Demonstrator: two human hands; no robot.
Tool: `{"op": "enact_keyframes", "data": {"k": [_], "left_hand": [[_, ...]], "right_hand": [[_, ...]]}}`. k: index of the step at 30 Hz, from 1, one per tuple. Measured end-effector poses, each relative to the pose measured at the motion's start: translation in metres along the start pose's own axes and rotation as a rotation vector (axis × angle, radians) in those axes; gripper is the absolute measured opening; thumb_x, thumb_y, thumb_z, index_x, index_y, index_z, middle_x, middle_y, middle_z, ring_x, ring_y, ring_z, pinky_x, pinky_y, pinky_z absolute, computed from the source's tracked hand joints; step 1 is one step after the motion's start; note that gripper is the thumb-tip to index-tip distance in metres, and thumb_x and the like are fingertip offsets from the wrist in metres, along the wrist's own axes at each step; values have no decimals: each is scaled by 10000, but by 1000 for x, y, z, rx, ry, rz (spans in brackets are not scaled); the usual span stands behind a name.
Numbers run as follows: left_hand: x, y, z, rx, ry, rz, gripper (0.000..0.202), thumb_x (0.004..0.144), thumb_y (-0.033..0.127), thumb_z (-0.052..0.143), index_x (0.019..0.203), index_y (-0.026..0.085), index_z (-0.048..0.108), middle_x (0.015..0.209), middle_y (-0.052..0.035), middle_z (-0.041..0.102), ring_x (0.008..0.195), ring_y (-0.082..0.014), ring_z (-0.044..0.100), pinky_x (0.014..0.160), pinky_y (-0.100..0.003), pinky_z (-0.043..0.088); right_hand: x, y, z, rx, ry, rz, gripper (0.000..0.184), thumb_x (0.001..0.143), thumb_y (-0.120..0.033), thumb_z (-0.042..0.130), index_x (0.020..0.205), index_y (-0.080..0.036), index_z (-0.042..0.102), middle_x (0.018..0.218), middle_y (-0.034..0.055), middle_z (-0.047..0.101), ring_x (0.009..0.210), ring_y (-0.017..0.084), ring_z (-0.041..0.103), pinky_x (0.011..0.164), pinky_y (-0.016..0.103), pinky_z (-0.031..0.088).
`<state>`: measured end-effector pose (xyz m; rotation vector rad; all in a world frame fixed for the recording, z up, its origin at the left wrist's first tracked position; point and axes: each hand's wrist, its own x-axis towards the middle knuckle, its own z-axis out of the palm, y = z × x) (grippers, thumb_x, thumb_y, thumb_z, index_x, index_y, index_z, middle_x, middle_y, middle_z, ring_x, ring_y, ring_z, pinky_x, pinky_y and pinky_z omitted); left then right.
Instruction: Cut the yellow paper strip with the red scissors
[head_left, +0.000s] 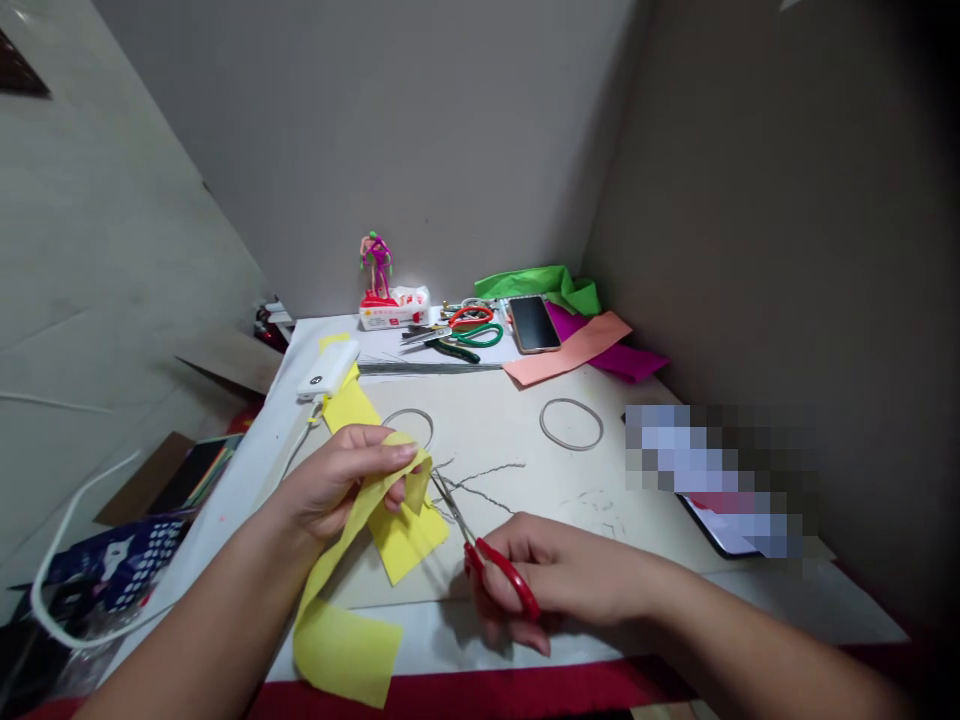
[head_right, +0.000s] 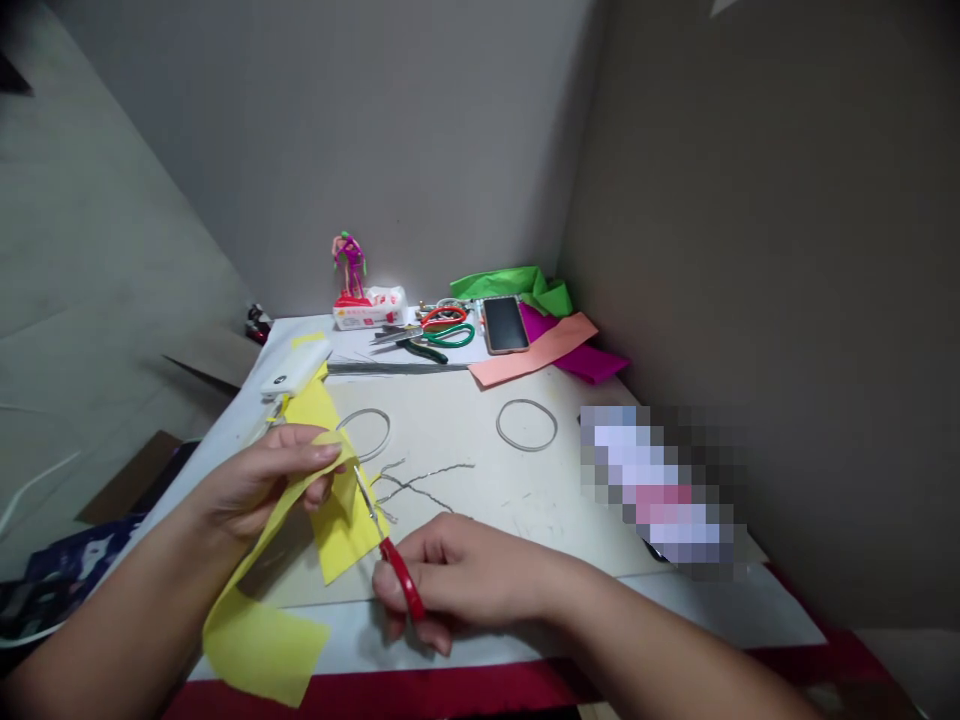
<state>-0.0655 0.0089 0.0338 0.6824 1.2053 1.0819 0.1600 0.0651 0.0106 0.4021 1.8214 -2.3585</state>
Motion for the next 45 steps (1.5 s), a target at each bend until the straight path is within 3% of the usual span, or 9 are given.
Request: {"op": "enact_keyframes", "data": {"k": [5,11,13,17,22,29,32,40,45], "left_hand": [[2,-1,-2,29,-26,15,201,758,222,633,760,56,747,416,-45,604,326,-72,505,382,-144,326],[7,-6,-9,8,-91,60,318,732,258,544,650,20,739,316,-72,534,258,-110,461,348,-187,320],[7,-6,-11,12,-94,63,319,699,249,533,631,14,738,311,-80,532,250,-118,456,338,-193,307],[5,-5,-11,16,-79,85,314,658,236,515,578,18,726,321,-90,542,269,-120,455,351,-201,292],[2,-6,-7,8,-72,140,253,589,204,521,516,51,709,286,-61,499,303,-99,406,395,-207,282],[0,-11,2,13,-147,164,228,547,217,520,449,68,662,258,-36,442,310,-88,378,468,-233,341],[1,-14,4,20,-166,150,204,547,202,522,450,72,646,297,-29,471,267,-72,353,417,-231,289],[3,-17,5,34,-186,138,201,558,197,526,452,72,642,308,-27,469,270,-70,366,378,-224,198],[3,-18,6,69,-233,98,187,520,181,528,435,59,642,292,-31,458,241,-64,328,361,-227,170]], "right_hand": [[4,3,5,140,-58,-50,613,741,-720,523,689,-111,574,464,-37,482,360,40,336,388,185,221],[9,17,4,274,-127,-85,550,773,-610,572,716,-64,601,402,-25,491,327,43,338,347,173,224],[10,21,3,296,-164,-100,587,776,-637,550,705,-56,607,388,-22,485,311,46,339,328,174,216],[9,21,1,287,-206,-128,689,700,-743,558,673,-56,602,387,-25,461,304,59,374,306,178,215],[10,18,4,269,-143,-105,628,694,-707,605,696,-79,584,434,-25,495,333,51,397,334,159,241],[12,17,11,189,-144,-131,592,737,-695,578,743,-104,559,492,-32,508,384,49,388,388,159,278],[11,16,11,152,-125,-149,526,787,-643,567,762,-118,545,524,-35,509,409,50,370,405,165,269],[10,13,13,91,-45,-88,166,845,-281,537,744,-154,503,535,-44,474,482,74,394,513,193,313],[11,16,11,72,-44,-85,138,845,-278,536,786,-155,515,567,-38,486,506,82,421,534,200,324]]}}
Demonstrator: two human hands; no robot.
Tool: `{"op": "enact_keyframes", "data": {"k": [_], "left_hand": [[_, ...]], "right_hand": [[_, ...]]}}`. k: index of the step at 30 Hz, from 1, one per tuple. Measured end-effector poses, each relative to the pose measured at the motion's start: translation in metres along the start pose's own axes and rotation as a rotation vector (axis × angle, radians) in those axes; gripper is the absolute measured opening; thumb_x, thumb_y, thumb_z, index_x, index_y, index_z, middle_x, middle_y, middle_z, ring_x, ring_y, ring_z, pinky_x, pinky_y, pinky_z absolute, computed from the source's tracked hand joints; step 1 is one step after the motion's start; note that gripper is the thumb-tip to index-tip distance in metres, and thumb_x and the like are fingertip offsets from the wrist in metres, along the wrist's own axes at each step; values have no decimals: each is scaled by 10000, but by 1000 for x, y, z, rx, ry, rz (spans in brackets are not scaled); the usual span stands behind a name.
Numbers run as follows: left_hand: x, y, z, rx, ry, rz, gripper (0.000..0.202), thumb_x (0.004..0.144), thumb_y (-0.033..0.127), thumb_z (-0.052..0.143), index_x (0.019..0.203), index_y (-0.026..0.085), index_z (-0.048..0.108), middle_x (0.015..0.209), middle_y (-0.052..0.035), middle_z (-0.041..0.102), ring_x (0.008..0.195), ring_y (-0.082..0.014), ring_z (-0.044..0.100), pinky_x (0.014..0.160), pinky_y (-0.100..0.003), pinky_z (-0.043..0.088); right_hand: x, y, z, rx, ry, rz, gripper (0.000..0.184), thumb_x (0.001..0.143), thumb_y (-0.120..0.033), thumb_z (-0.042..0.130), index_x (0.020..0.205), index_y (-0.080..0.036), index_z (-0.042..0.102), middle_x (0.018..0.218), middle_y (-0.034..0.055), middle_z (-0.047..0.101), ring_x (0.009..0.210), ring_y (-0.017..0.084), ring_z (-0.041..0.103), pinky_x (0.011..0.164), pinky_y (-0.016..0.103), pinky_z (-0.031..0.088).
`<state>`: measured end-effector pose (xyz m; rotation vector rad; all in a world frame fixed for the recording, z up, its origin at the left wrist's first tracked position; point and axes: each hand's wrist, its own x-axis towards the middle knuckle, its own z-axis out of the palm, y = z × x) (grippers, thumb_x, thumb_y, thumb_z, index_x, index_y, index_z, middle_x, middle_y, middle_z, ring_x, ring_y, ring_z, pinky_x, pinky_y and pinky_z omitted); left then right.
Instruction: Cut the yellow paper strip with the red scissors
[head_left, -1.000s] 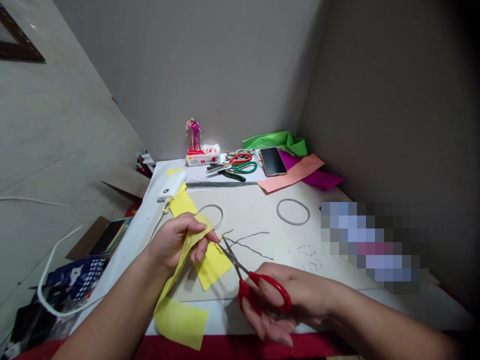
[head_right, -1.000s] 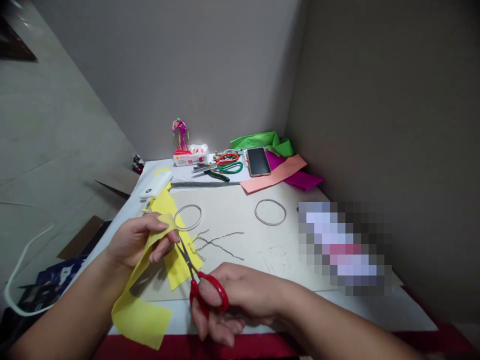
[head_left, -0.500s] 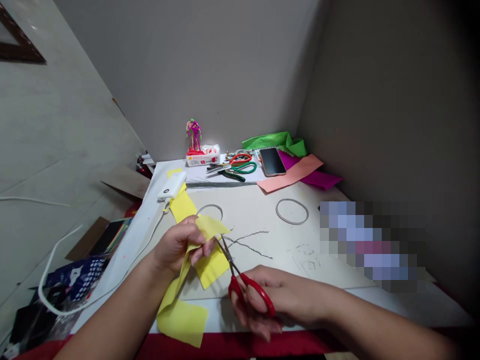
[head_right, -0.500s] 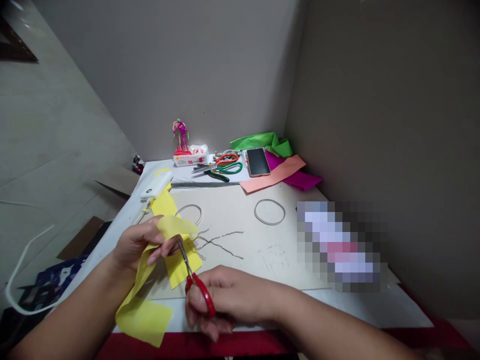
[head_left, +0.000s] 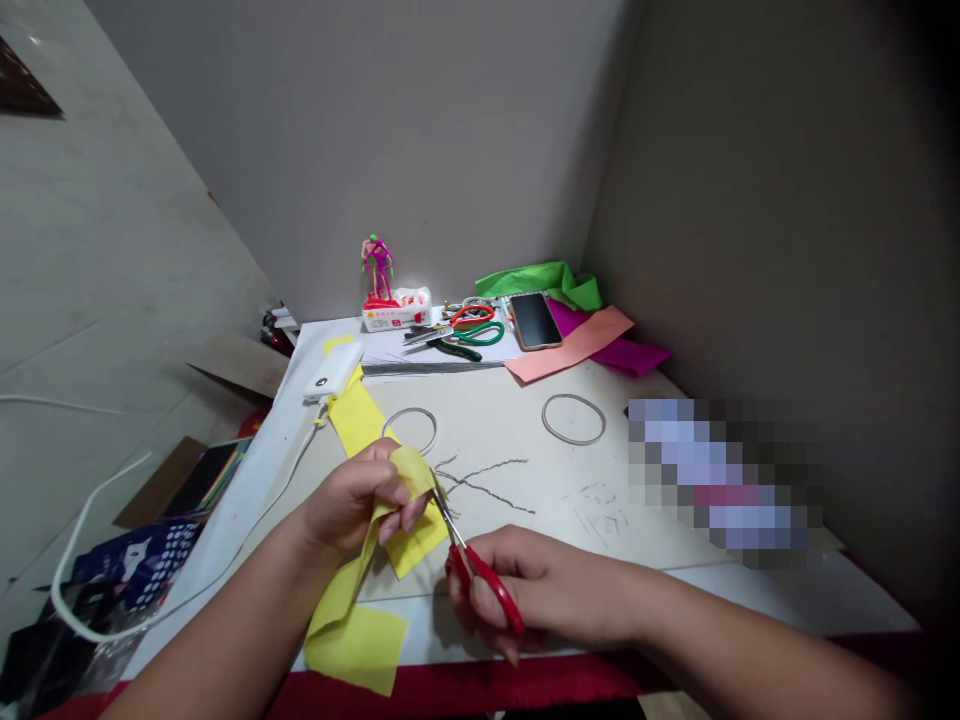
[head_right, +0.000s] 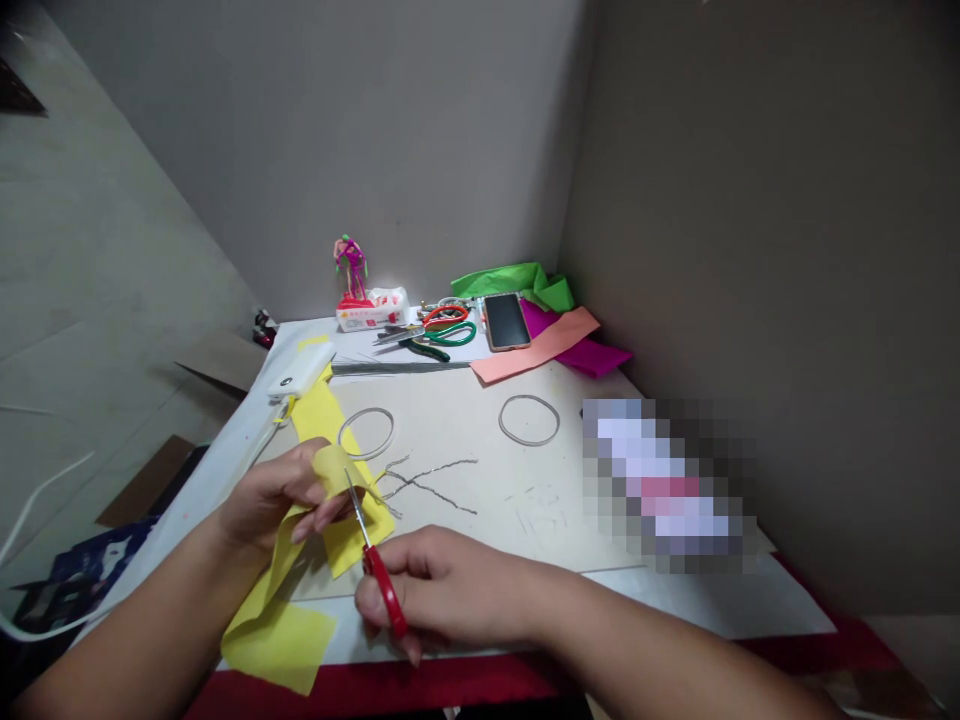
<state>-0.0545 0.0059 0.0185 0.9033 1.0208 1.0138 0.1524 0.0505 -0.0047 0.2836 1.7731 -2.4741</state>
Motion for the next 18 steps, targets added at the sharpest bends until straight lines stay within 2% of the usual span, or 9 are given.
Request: {"op": "enact_keyframes", "data": {"k": [8,18], "left_hand": [[1,-3,-1,9,-53,-55,182,476,159,505,439,65,657,282,-38,469,220,-71,329,314,-208,181],[-1,-2,1,-15,-64,-65,210,441,161,474,444,72,664,300,-49,483,231,-70,310,269,-182,153]], "right_hand": [[0,-1,1,29,8,-39,87,793,-197,523,722,-147,517,548,-53,476,518,71,435,553,194,330],[2,4,0,34,-9,-15,126,797,-260,561,749,-147,531,559,-58,489,501,62,429,531,189,331]]}}
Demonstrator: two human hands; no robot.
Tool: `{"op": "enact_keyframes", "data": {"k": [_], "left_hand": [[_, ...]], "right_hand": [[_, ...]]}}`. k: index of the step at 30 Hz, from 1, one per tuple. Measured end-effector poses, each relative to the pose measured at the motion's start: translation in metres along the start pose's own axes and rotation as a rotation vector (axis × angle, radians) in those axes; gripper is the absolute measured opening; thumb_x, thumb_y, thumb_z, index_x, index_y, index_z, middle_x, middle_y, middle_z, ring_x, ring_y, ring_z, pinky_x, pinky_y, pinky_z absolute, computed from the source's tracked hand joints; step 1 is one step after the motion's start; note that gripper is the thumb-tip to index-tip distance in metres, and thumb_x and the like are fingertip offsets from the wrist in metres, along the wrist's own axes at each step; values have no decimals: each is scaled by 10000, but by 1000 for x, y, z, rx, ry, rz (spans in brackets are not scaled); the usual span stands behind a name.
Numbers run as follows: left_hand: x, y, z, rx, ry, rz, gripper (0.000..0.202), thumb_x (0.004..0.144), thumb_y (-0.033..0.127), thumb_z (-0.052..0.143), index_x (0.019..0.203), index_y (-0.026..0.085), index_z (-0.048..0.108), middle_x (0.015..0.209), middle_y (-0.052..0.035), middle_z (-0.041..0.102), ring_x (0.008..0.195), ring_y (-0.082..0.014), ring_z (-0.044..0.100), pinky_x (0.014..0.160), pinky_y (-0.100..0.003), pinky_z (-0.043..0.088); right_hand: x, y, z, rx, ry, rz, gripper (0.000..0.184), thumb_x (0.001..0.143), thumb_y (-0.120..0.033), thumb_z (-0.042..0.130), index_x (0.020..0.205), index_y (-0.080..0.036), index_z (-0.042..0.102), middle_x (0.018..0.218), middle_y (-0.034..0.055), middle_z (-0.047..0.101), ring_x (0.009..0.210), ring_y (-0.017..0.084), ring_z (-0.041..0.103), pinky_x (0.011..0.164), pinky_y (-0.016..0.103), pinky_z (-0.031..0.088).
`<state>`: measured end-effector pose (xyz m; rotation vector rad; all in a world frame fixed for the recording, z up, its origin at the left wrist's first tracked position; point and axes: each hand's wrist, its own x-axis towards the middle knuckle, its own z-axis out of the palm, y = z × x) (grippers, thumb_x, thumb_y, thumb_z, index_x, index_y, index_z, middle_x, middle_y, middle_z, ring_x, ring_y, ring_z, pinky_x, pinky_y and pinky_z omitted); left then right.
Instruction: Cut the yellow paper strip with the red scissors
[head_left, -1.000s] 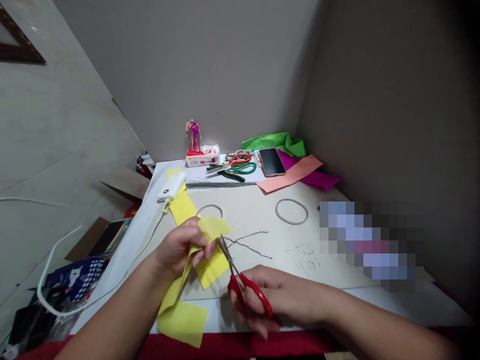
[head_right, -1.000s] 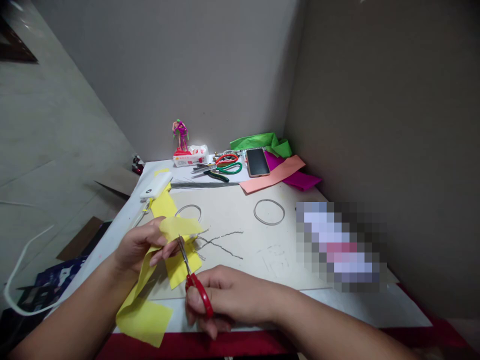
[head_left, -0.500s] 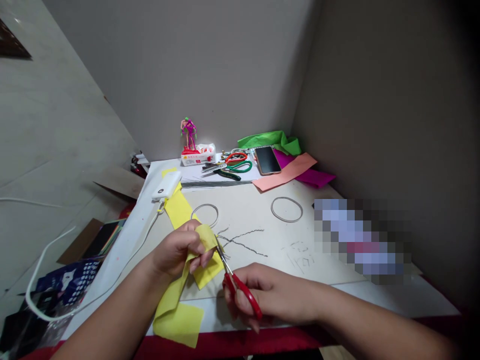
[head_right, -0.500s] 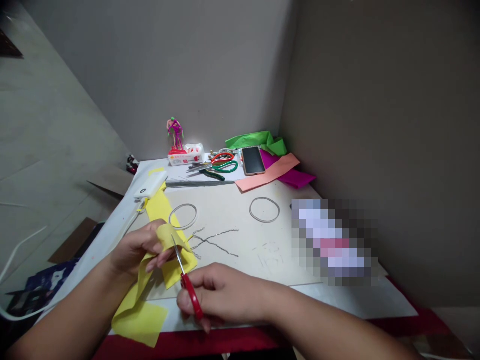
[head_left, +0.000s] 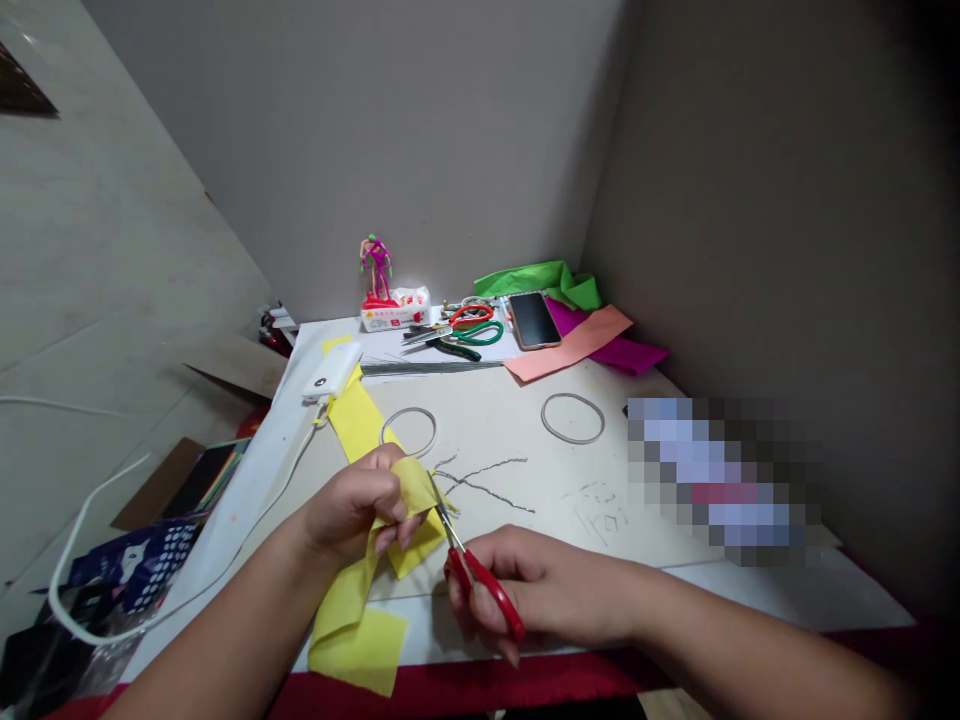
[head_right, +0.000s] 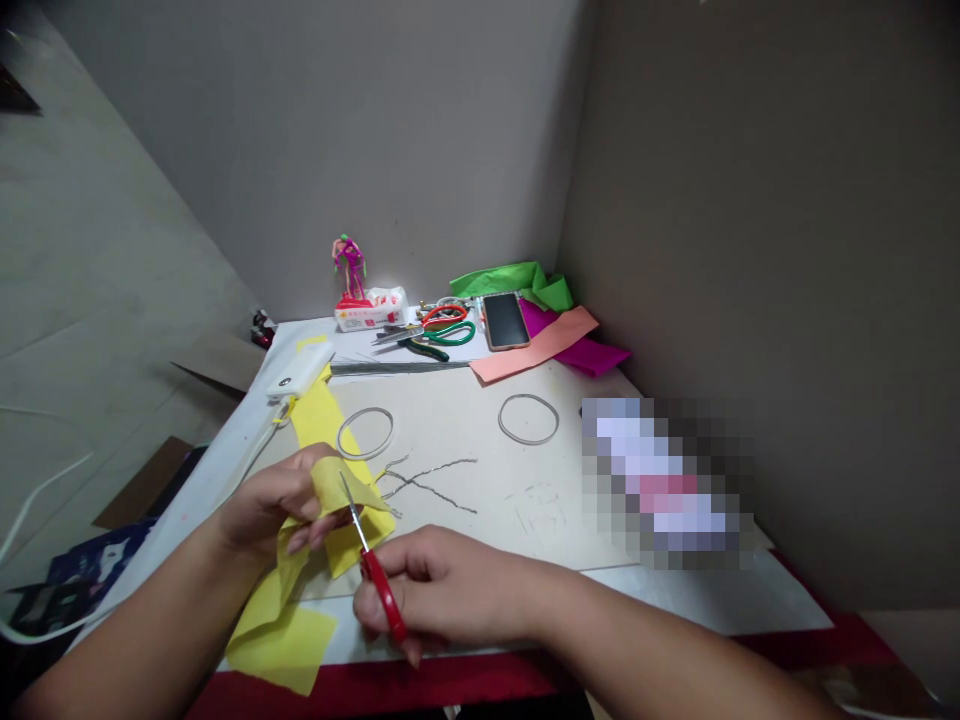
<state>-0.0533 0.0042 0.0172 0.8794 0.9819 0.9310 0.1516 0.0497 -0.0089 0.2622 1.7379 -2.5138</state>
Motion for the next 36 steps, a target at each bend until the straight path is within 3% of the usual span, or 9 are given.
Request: {"op": "enact_keyframes", "data": {"k": [5,12,16,20,23,26,29,33,36], "left_hand": [[2,-1,-1,8,-4,2,203,448,172,487,437,68,661,317,-58,503,229,-62,301,268,-182,154],[0,-2,-5,26,-42,-23,209,412,135,474,418,57,667,335,-56,503,238,-41,262,260,-175,118],[0,-1,-10,-1,-28,19,211,468,152,525,506,63,712,408,-80,601,252,-70,376,269,-174,209],[-1,4,-13,3,-20,104,188,551,206,668,654,72,750,500,-78,664,393,-121,549,396,-182,373],[-3,9,-16,7,-42,150,323,602,335,735,786,71,755,615,-98,705,515,-153,597,481,-204,420],[-4,11,-22,93,0,245,490,660,424,731,1048,125,713,995,-128,721,877,-256,647,755,-290,483],[-2,11,-26,265,23,367,655,721,507,665,1272,163,583,1296,-135,583,1250,-338,440,1042,-393,308],[1,12,-20,313,-59,445,768,748,593,598,1380,177,466,1370,-133,521,1322,-344,350,1103,-422,186],[0,13,-14,341,-109,458,777,732,614,599,1356,160,500,1404,-130,487,1357,-349,287,1121,-417,122]], "right_hand": [[1,-1,1,-9,2,-34,143,804,-217,542,683,-144,519,538,-57,469,496,66,433,525,189,333],[-2,-8,3,-44,21,-2,275,833,-302,593,633,-137,502,512,-66,470,441,33,387,470,161,299],[-3,-8,3,-42,40,29,240,817,-274,589,637,-129,525,543,-60,497,428,24,410,447,151,315],[-2,-8,3,2,62,19,271,800,-320,618,630,-127,535,540,-54,502,418,21,405,423,144,302],[-2,-10,3,55,81,13,361,762,-427,665,613,-128,528,582,-37,535,408,16,403,397,145,287],[-2,-10,2,96,88,8,354,762,-425,671,620,-130,536,586,-37,546,406,19,414,394,144,291],[-4,-10,0,110,71,11,332,776,-400,665,631,-122,556,559,-41,541,392,17,414,385,138,288],[-6,-9,-2,109,21,59,425,765,-505,668,655,-104,580,472,-52,494,355,18,392,346,133,236],[-6,-7,-2,145,-37,79,500,718,-583,680,649,-97,584,430,-52,481,344,25,395,336,132,232]]}}
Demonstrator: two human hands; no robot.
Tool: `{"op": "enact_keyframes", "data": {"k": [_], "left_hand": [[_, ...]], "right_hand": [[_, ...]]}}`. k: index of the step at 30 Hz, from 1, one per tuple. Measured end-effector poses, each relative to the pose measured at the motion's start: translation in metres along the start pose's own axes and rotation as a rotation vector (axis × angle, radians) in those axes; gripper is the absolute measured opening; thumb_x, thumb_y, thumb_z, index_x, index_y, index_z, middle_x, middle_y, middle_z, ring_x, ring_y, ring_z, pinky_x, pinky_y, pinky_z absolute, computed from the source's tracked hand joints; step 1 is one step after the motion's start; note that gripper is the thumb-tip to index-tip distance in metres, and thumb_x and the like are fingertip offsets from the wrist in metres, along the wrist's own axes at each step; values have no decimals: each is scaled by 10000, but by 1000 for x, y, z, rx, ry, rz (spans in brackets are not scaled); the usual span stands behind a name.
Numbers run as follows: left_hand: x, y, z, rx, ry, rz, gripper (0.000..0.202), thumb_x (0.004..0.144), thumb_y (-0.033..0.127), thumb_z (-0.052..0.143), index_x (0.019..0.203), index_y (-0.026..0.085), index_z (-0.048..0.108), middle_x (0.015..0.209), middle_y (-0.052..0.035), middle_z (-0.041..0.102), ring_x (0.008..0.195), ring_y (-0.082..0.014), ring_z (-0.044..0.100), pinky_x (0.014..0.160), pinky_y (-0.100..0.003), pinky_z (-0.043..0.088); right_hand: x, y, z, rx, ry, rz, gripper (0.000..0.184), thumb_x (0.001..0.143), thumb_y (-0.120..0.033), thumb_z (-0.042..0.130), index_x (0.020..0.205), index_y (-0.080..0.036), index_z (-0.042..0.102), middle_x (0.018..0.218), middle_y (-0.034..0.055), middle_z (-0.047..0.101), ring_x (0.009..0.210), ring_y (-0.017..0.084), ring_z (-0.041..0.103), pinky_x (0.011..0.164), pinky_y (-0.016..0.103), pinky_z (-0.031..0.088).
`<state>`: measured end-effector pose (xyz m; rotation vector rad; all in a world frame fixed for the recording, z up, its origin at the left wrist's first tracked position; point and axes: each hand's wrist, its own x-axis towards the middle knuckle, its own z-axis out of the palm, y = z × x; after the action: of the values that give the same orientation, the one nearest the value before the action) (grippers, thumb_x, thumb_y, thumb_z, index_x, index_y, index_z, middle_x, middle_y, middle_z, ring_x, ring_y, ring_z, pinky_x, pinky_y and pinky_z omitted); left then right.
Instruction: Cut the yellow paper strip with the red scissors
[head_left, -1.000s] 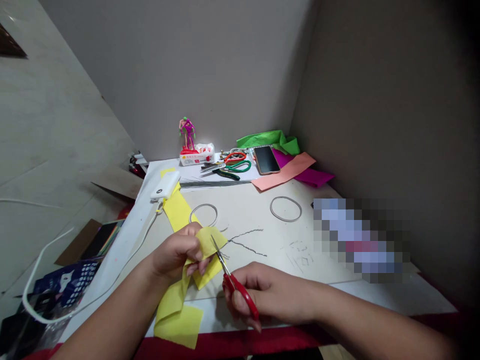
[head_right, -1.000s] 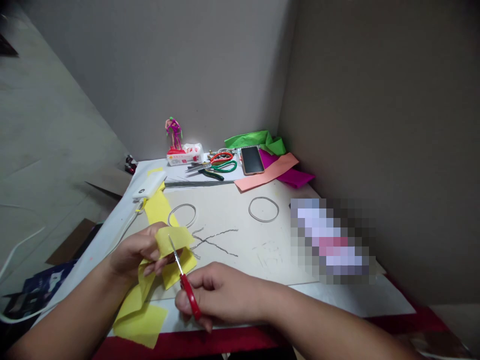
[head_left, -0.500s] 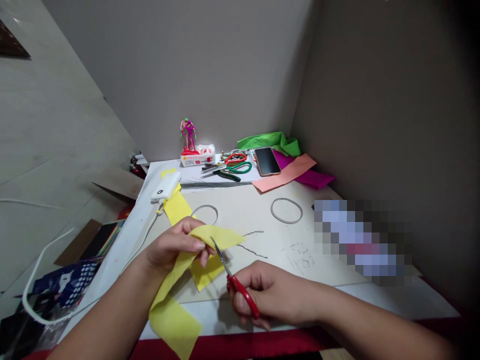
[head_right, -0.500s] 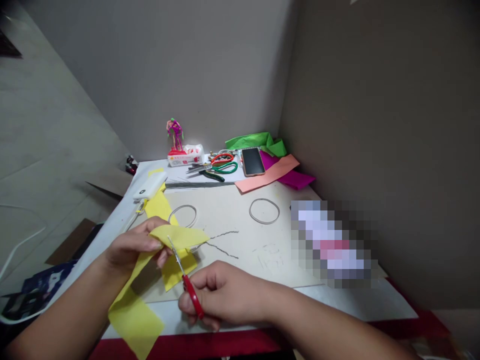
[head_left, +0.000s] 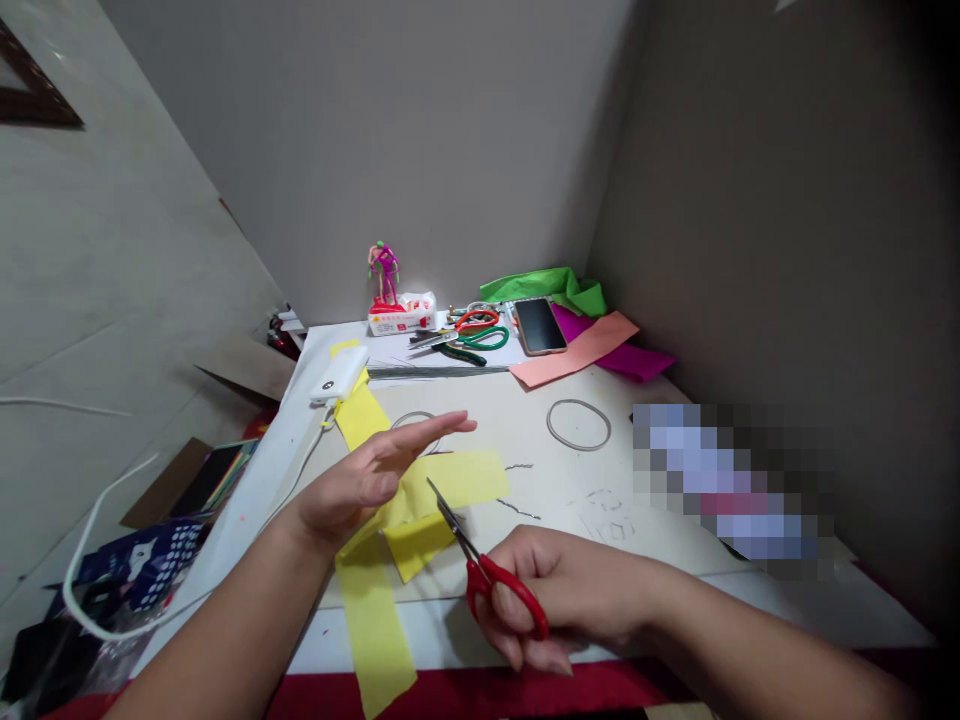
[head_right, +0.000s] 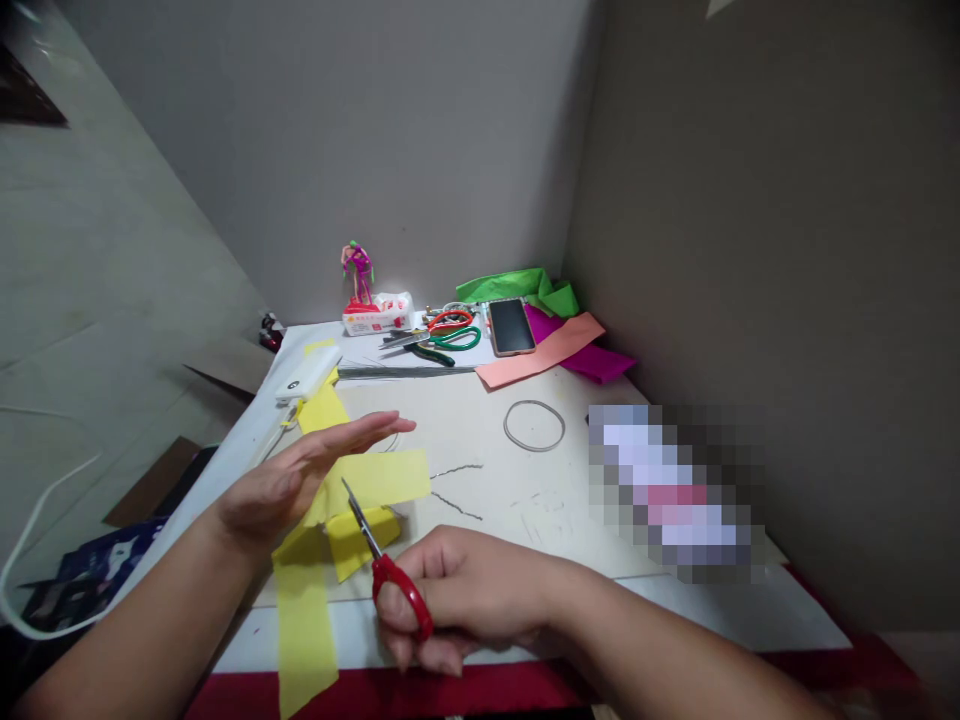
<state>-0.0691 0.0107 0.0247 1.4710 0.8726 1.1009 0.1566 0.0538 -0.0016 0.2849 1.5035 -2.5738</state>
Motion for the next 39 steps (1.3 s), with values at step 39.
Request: {"op": "enact_keyframes", "data": {"k": [39], "left_hand": [[-2,8,-7,63,-88,-2,396,572,249,822,961,283,756,1445,-54,343,1404,-337,133,1130,-463,11]], "right_hand": [[7,11,-7,150,-196,-16,540,677,-575,728,639,-44,636,415,-12,510,309,47,429,264,124,256]]}}
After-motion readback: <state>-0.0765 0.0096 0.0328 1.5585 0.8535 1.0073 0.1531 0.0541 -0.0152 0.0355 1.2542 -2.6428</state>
